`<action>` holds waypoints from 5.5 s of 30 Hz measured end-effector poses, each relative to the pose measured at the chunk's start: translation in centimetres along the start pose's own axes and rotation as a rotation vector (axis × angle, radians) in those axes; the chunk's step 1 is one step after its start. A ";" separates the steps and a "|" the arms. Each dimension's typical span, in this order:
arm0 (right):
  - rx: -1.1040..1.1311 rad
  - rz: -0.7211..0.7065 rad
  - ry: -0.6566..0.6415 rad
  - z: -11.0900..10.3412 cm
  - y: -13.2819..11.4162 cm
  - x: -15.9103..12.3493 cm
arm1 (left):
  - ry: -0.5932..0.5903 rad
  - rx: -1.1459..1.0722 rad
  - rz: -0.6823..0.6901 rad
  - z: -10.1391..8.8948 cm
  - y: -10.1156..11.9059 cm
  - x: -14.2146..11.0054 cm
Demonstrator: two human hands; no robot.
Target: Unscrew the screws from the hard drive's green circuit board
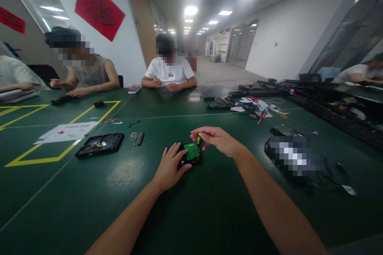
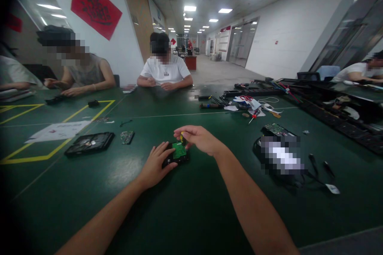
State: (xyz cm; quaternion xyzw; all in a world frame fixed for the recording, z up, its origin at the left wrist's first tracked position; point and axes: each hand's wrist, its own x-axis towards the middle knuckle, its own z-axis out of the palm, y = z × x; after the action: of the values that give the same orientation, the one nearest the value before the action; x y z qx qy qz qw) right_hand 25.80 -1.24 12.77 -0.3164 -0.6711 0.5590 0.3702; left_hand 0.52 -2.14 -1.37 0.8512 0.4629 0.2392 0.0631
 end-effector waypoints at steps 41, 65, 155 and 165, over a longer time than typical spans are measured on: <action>0.075 0.016 0.021 0.2 0.6 0.4 | -0.025 -0.017 -0.014 -0.6 0.3 0.0; -1.107 -0.217 0.476 2.5 -1.0 -0.2 | -0.004 -0.014 -0.008 -0.7 0.6 0.0; -0.917 -0.236 0.215 3.1 -2.0 -0.4 | -0.014 -0.020 -0.028 -0.8 0.6 0.0; -1.096 -0.152 0.410 2.8 -1.9 -0.4 | -0.012 -0.028 -0.028 -1.0 0.7 0.0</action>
State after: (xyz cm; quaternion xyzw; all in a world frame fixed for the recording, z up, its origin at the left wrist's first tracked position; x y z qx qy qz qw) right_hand 23.56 -3.35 14.32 -0.5140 -0.7977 0.0298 0.3139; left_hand 0.61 -2.63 -0.30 0.8452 0.4709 0.2396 0.0809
